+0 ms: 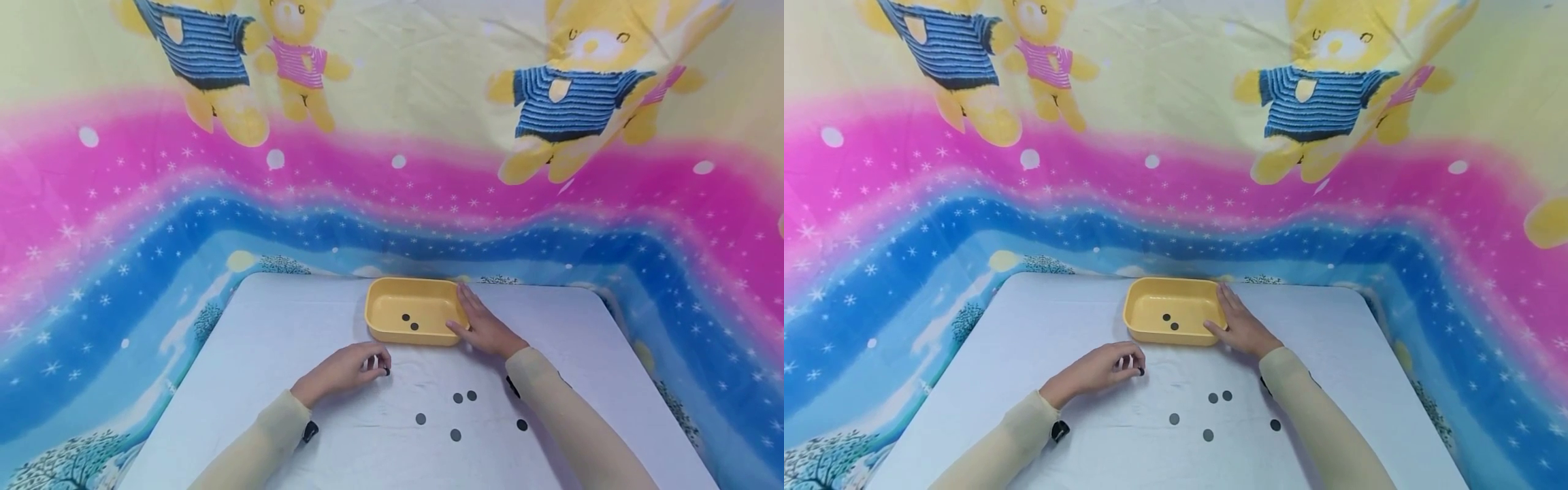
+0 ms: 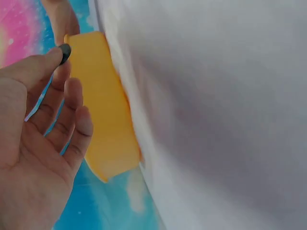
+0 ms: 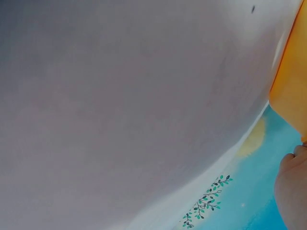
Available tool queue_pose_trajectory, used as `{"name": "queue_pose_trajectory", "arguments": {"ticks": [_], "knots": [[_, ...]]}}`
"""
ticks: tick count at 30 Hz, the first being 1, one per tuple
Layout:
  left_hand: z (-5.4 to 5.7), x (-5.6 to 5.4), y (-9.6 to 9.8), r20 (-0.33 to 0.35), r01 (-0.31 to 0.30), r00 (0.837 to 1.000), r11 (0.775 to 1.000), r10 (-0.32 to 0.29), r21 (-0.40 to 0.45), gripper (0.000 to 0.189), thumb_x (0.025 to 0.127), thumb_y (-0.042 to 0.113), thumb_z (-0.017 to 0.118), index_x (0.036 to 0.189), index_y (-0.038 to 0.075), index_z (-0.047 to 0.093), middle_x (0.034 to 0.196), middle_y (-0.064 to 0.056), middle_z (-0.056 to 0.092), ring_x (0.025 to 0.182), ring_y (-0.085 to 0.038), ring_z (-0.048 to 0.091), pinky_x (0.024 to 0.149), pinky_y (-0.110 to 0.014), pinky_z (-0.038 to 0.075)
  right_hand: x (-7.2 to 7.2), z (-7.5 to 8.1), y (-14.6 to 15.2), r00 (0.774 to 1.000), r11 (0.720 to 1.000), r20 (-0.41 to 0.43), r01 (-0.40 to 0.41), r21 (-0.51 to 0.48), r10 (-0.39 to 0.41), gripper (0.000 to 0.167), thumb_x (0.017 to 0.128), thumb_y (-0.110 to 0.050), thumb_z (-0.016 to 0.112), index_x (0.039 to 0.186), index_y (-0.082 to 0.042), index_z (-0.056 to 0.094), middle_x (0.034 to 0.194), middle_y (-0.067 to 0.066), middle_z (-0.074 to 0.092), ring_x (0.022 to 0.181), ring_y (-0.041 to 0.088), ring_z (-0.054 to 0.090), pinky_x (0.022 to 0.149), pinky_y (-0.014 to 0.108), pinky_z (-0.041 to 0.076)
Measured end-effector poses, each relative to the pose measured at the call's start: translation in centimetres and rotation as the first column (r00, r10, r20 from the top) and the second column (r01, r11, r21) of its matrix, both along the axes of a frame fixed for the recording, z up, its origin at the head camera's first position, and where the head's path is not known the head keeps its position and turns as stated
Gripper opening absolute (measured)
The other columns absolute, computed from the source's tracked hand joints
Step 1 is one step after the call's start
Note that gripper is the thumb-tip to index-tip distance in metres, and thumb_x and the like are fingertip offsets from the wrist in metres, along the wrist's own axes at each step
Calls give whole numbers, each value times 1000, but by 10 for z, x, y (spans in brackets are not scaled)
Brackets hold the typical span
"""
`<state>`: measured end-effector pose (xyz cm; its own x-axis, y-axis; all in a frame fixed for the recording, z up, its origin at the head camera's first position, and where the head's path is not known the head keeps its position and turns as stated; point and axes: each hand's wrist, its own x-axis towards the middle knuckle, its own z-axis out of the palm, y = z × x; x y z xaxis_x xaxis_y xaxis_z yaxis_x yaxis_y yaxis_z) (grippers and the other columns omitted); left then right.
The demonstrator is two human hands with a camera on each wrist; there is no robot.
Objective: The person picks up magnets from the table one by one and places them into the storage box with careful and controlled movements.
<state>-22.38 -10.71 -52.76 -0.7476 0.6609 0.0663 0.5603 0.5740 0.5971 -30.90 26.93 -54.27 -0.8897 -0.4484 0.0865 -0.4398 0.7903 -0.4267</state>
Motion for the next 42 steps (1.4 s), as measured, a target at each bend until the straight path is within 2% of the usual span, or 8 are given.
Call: {"name": "queue_pose_trajectory", "arguments": {"ticks": [6,11,17,25,30,35,40,42], "knots": [[10,-12,3,-46,-51,998,997,53,49,8,106,24,73,112,27,70,103,19,66,93,-2,60,80,-27,55,-1,-2,0,1000,1000,-4,2,6,-2,100,107,-67,48,173,-10,-1,181,3,-10,166,37,3,132,61,17],[13,-23,5,-34,-76,996,991,80,108,7,106,23,71,113,26,70,104,17,67,94,-4,62,83,-33,58,0,-1,-1,1000,1000,3,7,3,-7,101,107,-67,49,173,-10,-1,181,3,-10,167,36,2,131,61,17],[14,-34,8,-33,-103,994,984,109,146,7,106,22,71,113,24,70,105,15,68,94,-6,63,83,-29,57,0,0,-1,1000,1000,9,17,0,-17,101,107,-67,50,174,-12,-2,181,1,-11,167,35,2,131,61,18],[18,-49,18,-59,-144,986,976,155,161,9,104,21,74,113,24,71,107,14,69,95,-5,63,84,-29,57,-3,-2,0,1000,1000,-11,-10,-5,10,100,108,-63,51,173,-6,1,181,10,-7,166,39,3,129,66,18],[21,-60,25,-61,-158,984,973,170,169,7,106,21,72,112,24,71,106,12,69,95,-8,64,83,-30,57,-3,-2,0,1000,1000,2,-1,-11,1,101,107,-66,51,173,-8,0,181,6,-9,167,36,2,131,63,18],[16,-70,28,-20,-178,983,972,183,153,7,106,21,72,112,23,70,106,12,68,95,-8,63,83,-30,56,-4,-4,0,1000,1000,6,1,-2,-1,102,107,-68,49,173,-10,-2,181,10,-6,166,37,2,131,63,17],[12,-77,32,-14,-191,981,972,195,138,6,106,21,71,112,21,71,104,10,68,92,-9,62,79,-30,55,-3,-3,0,1000,1000,4,-3,-4,3,100,107,-67,49,173,-11,-2,181,9,-6,167,35,2,131,61,18],[12,-80,34,-13,-198,980,973,201,117,8,107,21,70,114,18,72,103,9,67,91,-10,62,78,-30,55,-3,-3,0,1000,1000,-7,-11,-5,11,100,108,-66,49,173,-9,-1,181,10,-6,166,39,4,131,62,19]]}}
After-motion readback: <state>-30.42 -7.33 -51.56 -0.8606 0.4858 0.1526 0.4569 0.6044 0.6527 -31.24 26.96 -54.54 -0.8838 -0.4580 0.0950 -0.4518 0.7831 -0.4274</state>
